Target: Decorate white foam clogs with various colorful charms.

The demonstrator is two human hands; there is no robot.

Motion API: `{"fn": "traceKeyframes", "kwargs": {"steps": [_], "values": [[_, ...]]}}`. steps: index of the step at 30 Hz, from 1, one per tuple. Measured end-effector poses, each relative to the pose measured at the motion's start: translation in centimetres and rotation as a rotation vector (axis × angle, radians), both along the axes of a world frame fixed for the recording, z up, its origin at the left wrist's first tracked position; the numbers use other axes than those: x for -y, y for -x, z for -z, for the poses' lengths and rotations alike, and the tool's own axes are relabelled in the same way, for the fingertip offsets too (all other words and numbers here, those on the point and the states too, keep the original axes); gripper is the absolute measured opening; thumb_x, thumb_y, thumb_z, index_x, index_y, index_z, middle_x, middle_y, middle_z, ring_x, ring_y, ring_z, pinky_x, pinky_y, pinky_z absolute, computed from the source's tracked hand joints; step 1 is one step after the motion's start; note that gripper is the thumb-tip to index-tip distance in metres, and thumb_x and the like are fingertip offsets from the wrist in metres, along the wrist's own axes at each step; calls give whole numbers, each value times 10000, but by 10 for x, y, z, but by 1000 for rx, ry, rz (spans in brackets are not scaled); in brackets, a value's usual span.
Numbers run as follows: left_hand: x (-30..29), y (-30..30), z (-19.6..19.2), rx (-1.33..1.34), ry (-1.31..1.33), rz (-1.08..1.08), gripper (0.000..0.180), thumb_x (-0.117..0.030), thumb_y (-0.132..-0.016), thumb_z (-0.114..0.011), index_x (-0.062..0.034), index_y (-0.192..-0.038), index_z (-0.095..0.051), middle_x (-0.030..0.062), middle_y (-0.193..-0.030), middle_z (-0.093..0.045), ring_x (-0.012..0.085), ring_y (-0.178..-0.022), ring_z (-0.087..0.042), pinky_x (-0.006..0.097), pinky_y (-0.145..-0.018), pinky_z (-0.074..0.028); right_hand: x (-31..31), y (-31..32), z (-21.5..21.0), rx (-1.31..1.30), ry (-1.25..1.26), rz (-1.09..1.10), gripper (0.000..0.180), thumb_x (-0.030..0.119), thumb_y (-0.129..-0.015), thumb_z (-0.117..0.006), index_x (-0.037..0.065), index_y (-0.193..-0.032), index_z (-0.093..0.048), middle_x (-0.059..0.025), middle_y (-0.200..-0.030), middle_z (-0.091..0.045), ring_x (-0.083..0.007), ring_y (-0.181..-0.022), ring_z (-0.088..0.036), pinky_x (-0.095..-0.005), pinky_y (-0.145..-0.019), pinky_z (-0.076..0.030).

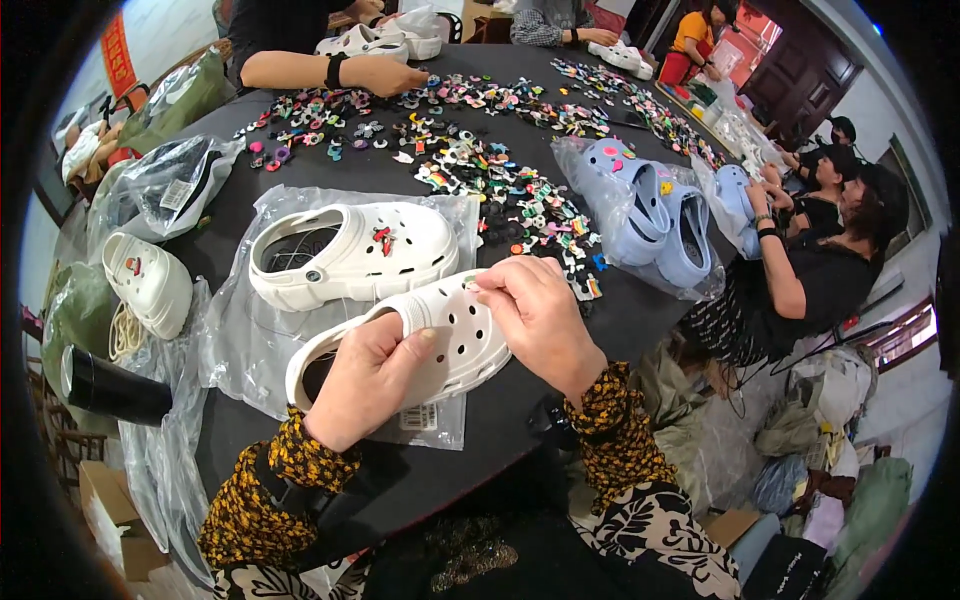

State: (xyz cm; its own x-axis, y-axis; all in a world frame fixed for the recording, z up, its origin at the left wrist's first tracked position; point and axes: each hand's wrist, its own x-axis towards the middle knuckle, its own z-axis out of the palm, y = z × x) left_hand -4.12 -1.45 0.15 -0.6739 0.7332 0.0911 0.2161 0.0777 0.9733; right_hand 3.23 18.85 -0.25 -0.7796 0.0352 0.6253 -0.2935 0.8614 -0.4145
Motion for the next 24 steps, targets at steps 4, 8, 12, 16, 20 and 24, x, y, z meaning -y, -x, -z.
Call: {"fn": "traceKeyframes", "kwargs": {"steps": [4,8,12,16,20,24], "values": [[1,-1,1,-38,32,-13,276,-202,-935,-568,67,-957,-629,110,-712,-643,106,-657,-558,305,-605,-472,6,-1,2,-44,-40,18,133,55,-778,-701,47,-881,-617,-69,-865,-629,-254,-837,-591,-364,-762,-418],[3,-1,2,-86,18,-25,272,-198,-931,-572,67,-924,-631,117,-690,-637,114,-629,-554,309,-585,-466,9,-1,-2,-81,-29,21,163,34,-755,-719,40,-882,-615,-78,-884,-625,-262,-848,-586,-365,-771,-432],[1,-2,1,-99,22,-28,261,-185,-922,-576,70,-900,-627,129,-672,-626,125,-604,-543,315,-568,-458,2,2,5,-95,10,-10,179,2,-739,-722,34,-881,-618,-86,-903,-629,-268,-846,-584,-364,-787,-450],[1,-2,0,-116,19,-38,249,-172,-914,-581,72,-888,-622,132,-652,-610,138,-584,-535,321,-556,-451,2,5,3,-92,13,-16,168,-18,-747,-702,36,-889,-630,-87,-897,-632,-271,-838,-587,-368,-800,-457],[1,-3,2,-110,-24,-58,245,-167,-911,-583,73,-884,-621,133,-642,-603,142,-571,-529,324,-547,-446,0,7,2,-46,30,-38,168,-39,-754,-678,30,-904,-645,-87,-898,-630,-274,-845,-585,-370,-812,-463],[0,-2,1,-140,46,-39,231,-154,-903,-586,72,-881,-623,143,-639,-600,156,-552,-520,328,-537,-441,-1,6,-1,-38,11,-42,162,-35,-759,-676,33,-904,-647,-85,-892,-620,-273,-860,-581,-366,-812,-463]]}}
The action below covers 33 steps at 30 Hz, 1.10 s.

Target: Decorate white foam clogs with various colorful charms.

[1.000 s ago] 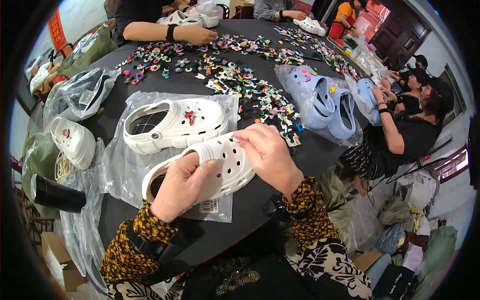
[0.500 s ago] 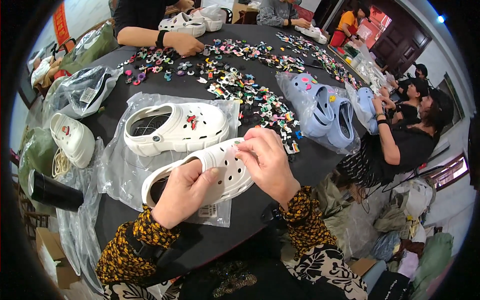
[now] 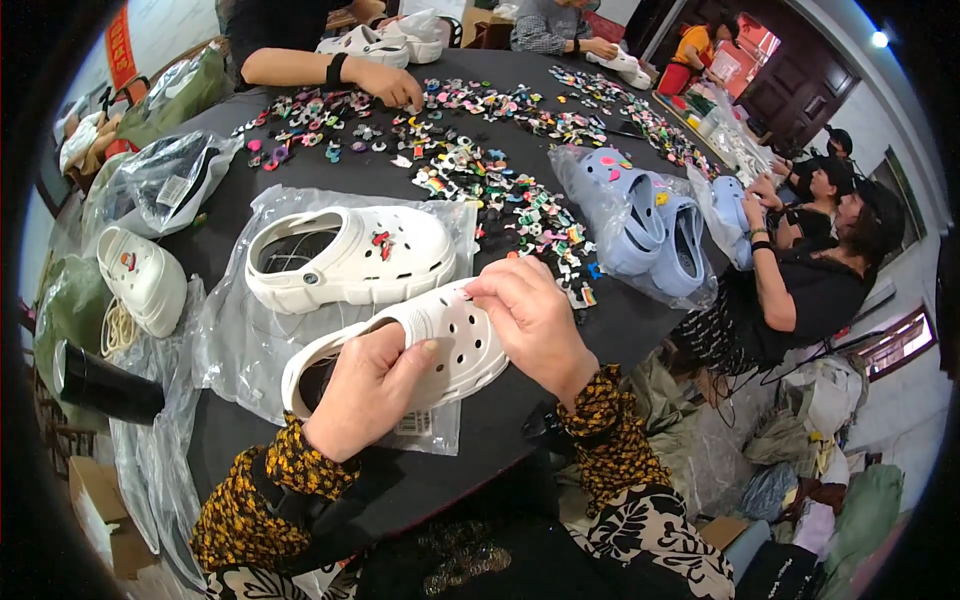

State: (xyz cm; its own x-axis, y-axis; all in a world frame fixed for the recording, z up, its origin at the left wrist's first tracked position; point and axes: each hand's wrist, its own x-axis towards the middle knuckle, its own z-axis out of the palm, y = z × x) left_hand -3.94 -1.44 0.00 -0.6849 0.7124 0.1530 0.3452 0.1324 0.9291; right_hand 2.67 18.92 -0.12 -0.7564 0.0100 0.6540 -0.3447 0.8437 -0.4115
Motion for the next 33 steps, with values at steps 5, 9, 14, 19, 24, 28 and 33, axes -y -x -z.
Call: {"fn": "traceKeyframes", "kwargs": {"steps": [5,9,14,19,24,28,33], "values": [[1,-2,0,-26,-46,-10,212,-129,-899,-576,63,-965,-640,179,-723,-628,203,-620,-585,342,-602,-470,6,0,2,-21,-26,1,149,-18,-772,-680,41,-902,-637,-93,-885,-600,-287,-853,-570,-375,-783,-460],[2,-4,-3,-9,-33,19,225,-115,-903,-569,67,-1016,-637,172,-779,-653,186,-679,-606,335,-648,-483,8,-5,1,-22,-38,0,168,-35,-779,-660,28,-932,-633,-95,-912,-585,-288,-869,-561,-377,-772,-458],[2,-2,-3,45,26,22,226,-118,-909,-570,70,-1017,-637,150,-768,-649,145,-688,-583,319,-651,-482,4,-14,1,39,-77,-49,303,-52,-774,-617,32,-1064,-650,-93,-1008,-592,-273,-909,-559,-385,-817,-439],[0,-5,-7,38,-13,31,229,-121,-913,-570,71,-1019,-638,123,-751,-654,128,-690,-579,305,-648,-480,-2,-22,-4,95,-88,-66,340,-34,-802,-583,52,-1123,-652,-72,-1080,-599,-261,-971,-544,-376,-871,-403],[2,-7,-8,15,-18,40,216,-118,-914,-575,74,-993,-636,114,-714,-636,123,-654,-554,304,-616,-469,-2,-25,-6,156,-126,-120,442,-62,-773,-548,68,-1187,-631,-62,-1146,-579,-263,-1030,-514,-371,-886,-388],[5,-4,10,-18,-19,24,209,-130,-908,-593,71,-861,-620,118,-604,-569,116,-563,-483,321,-528,-428,-5,-26,-3,157,-145,-163,512,-63,-735,-548,76,-1222,-619,-60,-1159,-573,-276,-1013,-510,-371,-888,-383],[2,-9,7,-54,-53,34,284,-138,-904,-608,53,-702,-549,152,-530,-507,184,-460,-413,342,-463,-380,-4,-32,-9,197,-191,-146,505,-55,-747,-535,78,-1226,-625,-58,-1144,-565,-257,-1014,-499,-362,-883,-374]]}}
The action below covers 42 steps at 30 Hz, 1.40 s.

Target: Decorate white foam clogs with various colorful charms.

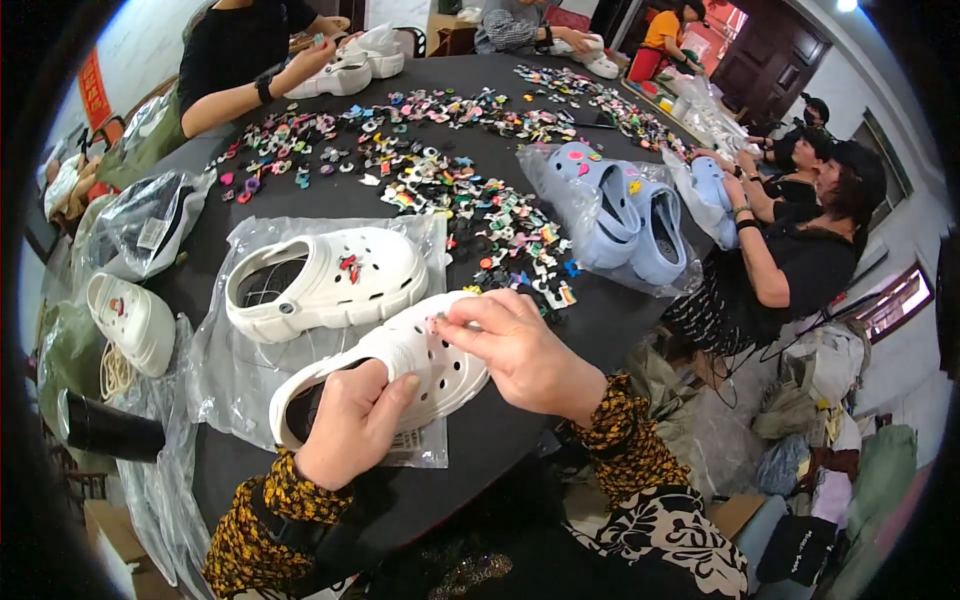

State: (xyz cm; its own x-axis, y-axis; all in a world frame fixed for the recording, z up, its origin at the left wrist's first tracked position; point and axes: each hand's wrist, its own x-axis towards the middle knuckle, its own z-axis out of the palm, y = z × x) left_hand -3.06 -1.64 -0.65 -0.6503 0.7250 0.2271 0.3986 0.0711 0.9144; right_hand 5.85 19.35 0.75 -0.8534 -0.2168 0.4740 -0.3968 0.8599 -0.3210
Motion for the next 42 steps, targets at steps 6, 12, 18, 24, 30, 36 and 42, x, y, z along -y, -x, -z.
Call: {"fn": "traceKeyframes", "kwargs": {"steps": [6,12,18,24,30,36,42], "values": [[2,0,-3,-18,34,31,333,-125,-897,-626,22,-629,-495,146,-497,-470,192,-432,-402,350,-440,-359,5,-2,-2,26,-33,6,492,-40,-762,-533,51,-1240,-608,-59,-1160,-552,-259,-1038,-485,-365,-894,-361],[1,-2,-4,-76,18,52,364,-106,-889,-629,10,-596,-448,147,-481,-453,259,-404,-395,355,-427,-353,10,-1,-3,62,-156,43,443,33,-803,-510,17,-1242,-563,-65,-1183,-529,-259,-1108,-470,-377,-909,-360],[0,0,4,155,-29,-44,210,-127,-927,-587,73,-871,-620,102,-661,-618,121,-602,-532,304,-569,-451,2,3,0,67,-65,53,407,31,-795,-525,44,-1194,-604,-64,-1175,-538,-253,-1084,-487,-372,-905,-365],[1,7,-10,279,52,46,324,-203,-977,-540,66,-1149,-593,36,-993,-654,81,-877,-558,245,-785,-462,-20,3,13,-131,223,156,304,-26,-813,-560,44,-1093,-657,-113,-1087,-622,-289,-993,-588,-368,-869,-427],[1,12,-11,245,81,49,299,-164,-966,-537,66,-1149,-591,58,-973,-662,100,-872,-570,264,-787,-467,-38,-13,7,-133,208,347,243,57,-826,-627,49,-1067,-661,-91,-1023,-647,-258,-942,-601,-357,-845,-419],[-1,13,-8,256,66,28,278,-131,-956,-538,64,-1147,-595,86,-969,-672,123,-874,-588,283,-797,-473,-68,-26,21,-27,240,531,125,162,-847,-637,64,-812,-707,-61,-797,-664,-231,-781,-622,-345,-729,-399],[1,16,-7,261,61,-39,270,-187,-957,-545,45,-1067,-631,-30,-810,-597,52,-724,-493,226,-655,-412,-79,-27,28,45,391,573,144,183,-834,-641,61,-797,-708,-99,-784,-664,-269,-779,-626,-386,-746,-434]]}}
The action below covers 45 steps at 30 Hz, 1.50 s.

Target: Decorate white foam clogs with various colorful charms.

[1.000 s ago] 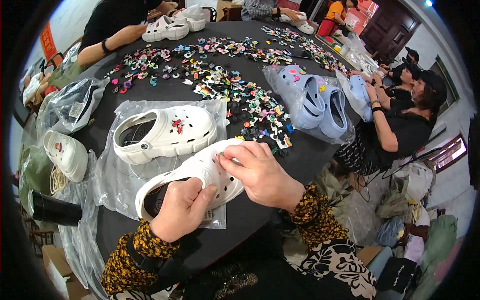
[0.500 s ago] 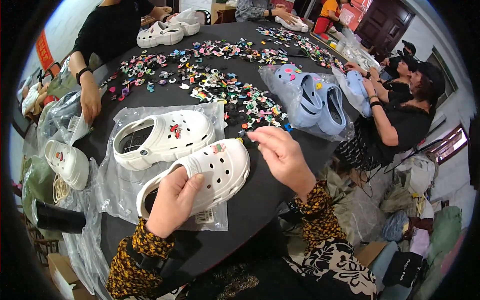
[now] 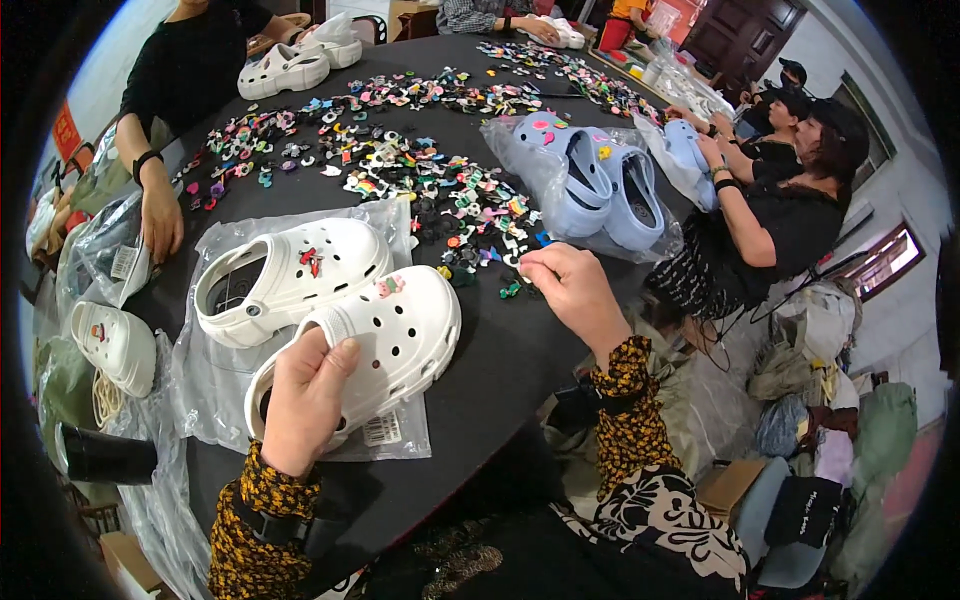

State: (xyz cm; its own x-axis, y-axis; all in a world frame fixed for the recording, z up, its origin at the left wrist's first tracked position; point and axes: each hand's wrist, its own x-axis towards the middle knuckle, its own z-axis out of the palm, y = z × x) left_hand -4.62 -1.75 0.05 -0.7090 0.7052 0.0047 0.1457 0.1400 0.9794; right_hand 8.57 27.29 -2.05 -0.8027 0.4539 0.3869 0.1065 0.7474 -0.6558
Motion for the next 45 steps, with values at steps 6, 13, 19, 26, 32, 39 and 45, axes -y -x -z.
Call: {"fn": "traceKeyframes", "kwargs": {"steps": [6,13,19,26,32,39,45], "values": [[2,6,13,-5,-17,-8,299,-213,-966,-539,52,-1076,-626,6,-877,-648,63,-773,-543,229,-696,-442,-12,10,10,118,-219,-16,167,182,-841,-614,45,-881,-701,-115,-869,-668,-303,-863,-632,-411,-747,-475],[0,7,5,0,6,11,287,-190,-963,-537,52,-1090,-623,6,-884,-645,62,-783,-541,230,-703,-443,-24,33,18,158,-308,-127,202,124,-831,-615,6,-987,-670,-163,-926,-638,-333,-860,-618,-395,-768,-485],[0,8,5,15,25,5,280,-183,-960,-534,52,-1086,-621,-5,-873,-636,62,-776,-536,226,-696,-439,-24,47,32,326,-495,-141,197,149,-811,-648,65,-990,-656,-147,-969,-601,-336,-951,-580,-433,-853,-467],[-2,7,2,11,8,1,260,-170,-952,-545,60,-1040,-630,10,-830,-618,71,-770,-520,251,-698,-441,-29,43,23,366,-414,-151,173,138,-832,-620,23,-961,-620,-152,-926,-609,-322,-931,-580,-420,-833,-457],[-2,8,7,34,-7,-1,261,-170,-954,-540,56,-1050,-629,8,-841,-620,71,-780,-522,248,-710,-443,4,28,-18,115,-87,-178,208,103,-848,-587,-20,-1016,-600,-185,-927,-630,-314,-845,-623,-403,-747,-487],[-1,10,9,57,-11,-13,249,-166,-953,-539,48,-1043,-630,-4,-833,-610,65,-774,-511,244,-705,-437,34,8,-30,-73,774,-371,294,153,-987,-483,1,-1226,-562,-28,-904,-605,-87,-775,-561,-248,-694,-490],[-3,10,12,55,-27,-1,253,-169,-949,-543,51,-1036,-631,-2,-814,-608,65,-762,-509,245,-691,-436,49,3,-13,-250,1175,-597,423,323,-1018,-438,-35,-1213,-551,-61,-932,-575,-122,-721,-540,-267,-653,-486]]}}
